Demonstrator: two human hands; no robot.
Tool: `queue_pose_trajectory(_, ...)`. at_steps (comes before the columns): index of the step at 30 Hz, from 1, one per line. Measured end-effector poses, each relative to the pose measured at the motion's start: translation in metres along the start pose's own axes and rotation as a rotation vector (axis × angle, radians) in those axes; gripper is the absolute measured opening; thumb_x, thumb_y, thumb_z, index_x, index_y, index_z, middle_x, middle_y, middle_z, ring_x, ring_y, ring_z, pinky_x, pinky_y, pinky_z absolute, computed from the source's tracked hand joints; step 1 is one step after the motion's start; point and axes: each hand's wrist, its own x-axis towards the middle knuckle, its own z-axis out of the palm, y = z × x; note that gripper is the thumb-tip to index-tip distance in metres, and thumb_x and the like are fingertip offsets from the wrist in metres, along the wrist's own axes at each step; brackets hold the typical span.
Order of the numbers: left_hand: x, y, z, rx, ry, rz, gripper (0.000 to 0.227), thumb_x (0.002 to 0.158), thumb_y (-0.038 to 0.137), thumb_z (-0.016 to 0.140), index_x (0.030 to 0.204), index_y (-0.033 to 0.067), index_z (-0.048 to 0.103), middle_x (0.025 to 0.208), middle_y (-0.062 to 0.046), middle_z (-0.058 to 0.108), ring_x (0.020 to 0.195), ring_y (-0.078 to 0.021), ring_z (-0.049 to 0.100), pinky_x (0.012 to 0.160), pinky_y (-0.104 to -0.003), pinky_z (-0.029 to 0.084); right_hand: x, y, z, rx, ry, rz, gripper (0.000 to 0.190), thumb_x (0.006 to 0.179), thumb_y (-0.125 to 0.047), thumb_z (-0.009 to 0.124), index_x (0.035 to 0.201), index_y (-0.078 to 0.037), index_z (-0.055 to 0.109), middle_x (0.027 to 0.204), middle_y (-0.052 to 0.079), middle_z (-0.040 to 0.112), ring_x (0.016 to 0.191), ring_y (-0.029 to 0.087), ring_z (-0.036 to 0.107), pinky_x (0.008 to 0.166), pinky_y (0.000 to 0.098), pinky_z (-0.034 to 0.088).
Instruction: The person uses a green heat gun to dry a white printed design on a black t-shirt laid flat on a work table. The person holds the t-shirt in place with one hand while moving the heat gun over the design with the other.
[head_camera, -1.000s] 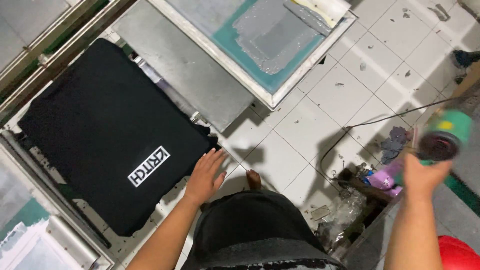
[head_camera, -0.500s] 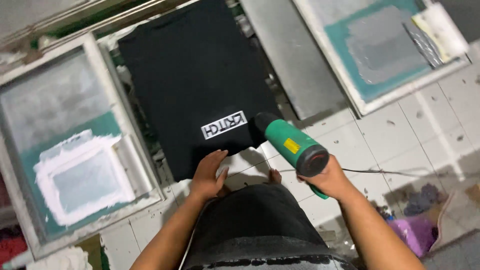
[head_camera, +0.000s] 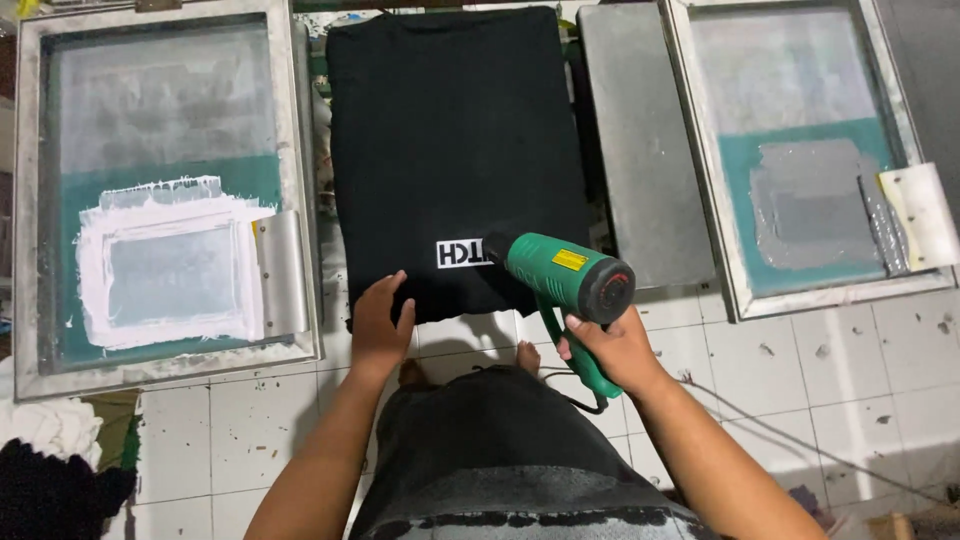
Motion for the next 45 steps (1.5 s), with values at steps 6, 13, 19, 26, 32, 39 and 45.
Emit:
queue_pose_trajectory(6, 0.017, -0.008, 0.024, 0.177, 0.190, 0.043, 0.045, 0.105, 0.031, 0.053, 0.147, 0.0165, 0.052, 0.138, -0.005, 0.059, 0.137, -0.0245, 0.051, 0.113, -0.046, 0.036, 0.011, -0.004, -0.022, -0.063, -0.015, -0.023, 0.018, 0.090, -0.007, 0.070, 0.105, 0.001, 0.073, 0.088, 0.020, 0.075, 0.081, 0.024, 0.070, 0.074, 0.0426, 0.056)
queue_pose_trajectory(13, 0.031, -0.018, 0.027, 0.362, 0.273, 0.085, 0.043, 0.104, 0.036, 0.053, 0.144, 0.0220, 0.055, 0.141, 0.003, 0.058, 0.138, -0.0183, 0.049, 0.112, -0.043, 0.037, 0.002, -0.027, -0.026, -0.281, -0.031, -0.001, 0.045, 0.097, -0.020, 0.061, 0.134, 0.005, 0.064, 0.114, 0.028, 0.073, 0.111, 0.035, 0.066, 0.094, 0.0575, 0.051)
queue_pose_trajectory(19, 0.046, -0.034, 0.020, 0.456, 0.234, 0.180, 0.042, 0.103, 0.037, 0.053, 0.142, 0.0211, 0.053, 0.143, 0.003, 0.055, 0.138, -0.0186, 0.048, 0.112, -0.043, 0.037, 0.005, -0.023, -0.029, -0.341, -0.081, 0.016, 0.043, 0.100, -0.023, 0.059, 0.133, 0.004, 0.064, 0.101, 0.024, 0.078, 0.101, 0.033, 0.072, 0.095, 0.0584, 0.053)
queue_pose_trajectory(26, 0.048, -0.047, 0.028, 0.530, 0.268, 0.259, 0.040, 0.102, 0.038, 0.053, 0.138, 0.0222, 0.055, 0.143, 0.003, 0.052, 0.138, -0.0199, 0.048, 0.112, -0.043, 0.037, 0.014, -0.012, -0.031, -0.359, -0.187, -0.003, 0.025, 0.102, -0.019, 0.057, 0.102, 0.000, 0.073, 0.060, 0.015, 0.074, 0.061, 0.022, 0.070, 0.063, 0.0423, 0.060)
queue_pose_trajectory(32, 0.049, -0.043, 0.026, 0.549, 0.280, 0.258, 0.037, 0.100, 0.036, 0.054, 0.133, 0.0213, 0.059, 0.141, 0.003, 0.054, 0.136, -0.0189, 0.050, 0.111, -0.041, 0.037, 0.022, 0.003, -0.030, -0.393, -0.201, -0.073, 0.023, 0.101, -0.013, 0.059, 0.108, 0.003, 0.074, 0.068, 0.018, 0.076, 0.071, 0.024, 0.071, 0.077, 0.0492, 0.058)
queue_pose_trajectory(39, 0.049, -0.040, 0.025, 0.549, 0.273, 0.257, 0.037, 0.099, 0.035, 0.055, 0.133, 0.0213, 0.059, 0.142, 0.004, 0.054, 0.136, -0.0179, 0.050, 0.110, -0.040, 0.037, 0.024, -0.065, -0.009, -0.434, -0.131, 0.042, 0.023, 0.090, -0.014, 0.070, 0.107, 0.001, 0.074, 0.080, 0.019, 0.079, 0.077, 0.026, 0.072, 0.078, 0.0483, 0.059)
queue_pose_trajectory(45, 0.048, -0.035, 0.023, 0.545, 0.243, 0.233, 0.036, 0.099, 0.033, 0.056, 0.133, 0.0200, 0.059, 0.142, 0.003, 0.054, 0.138, -0.0186, 0.050, 0.111, -0.041, 0.037, 0.029, -0.086, -0.010, -0.534, -0.141, 0.094, 0.038, 0.088, -0.016, 0.070, 0.117, 0.008, 0.070, 0.100, 0.028, 0.077, 0.094, 0.039, 0.074, 0.083, 0.0553, 0.058)
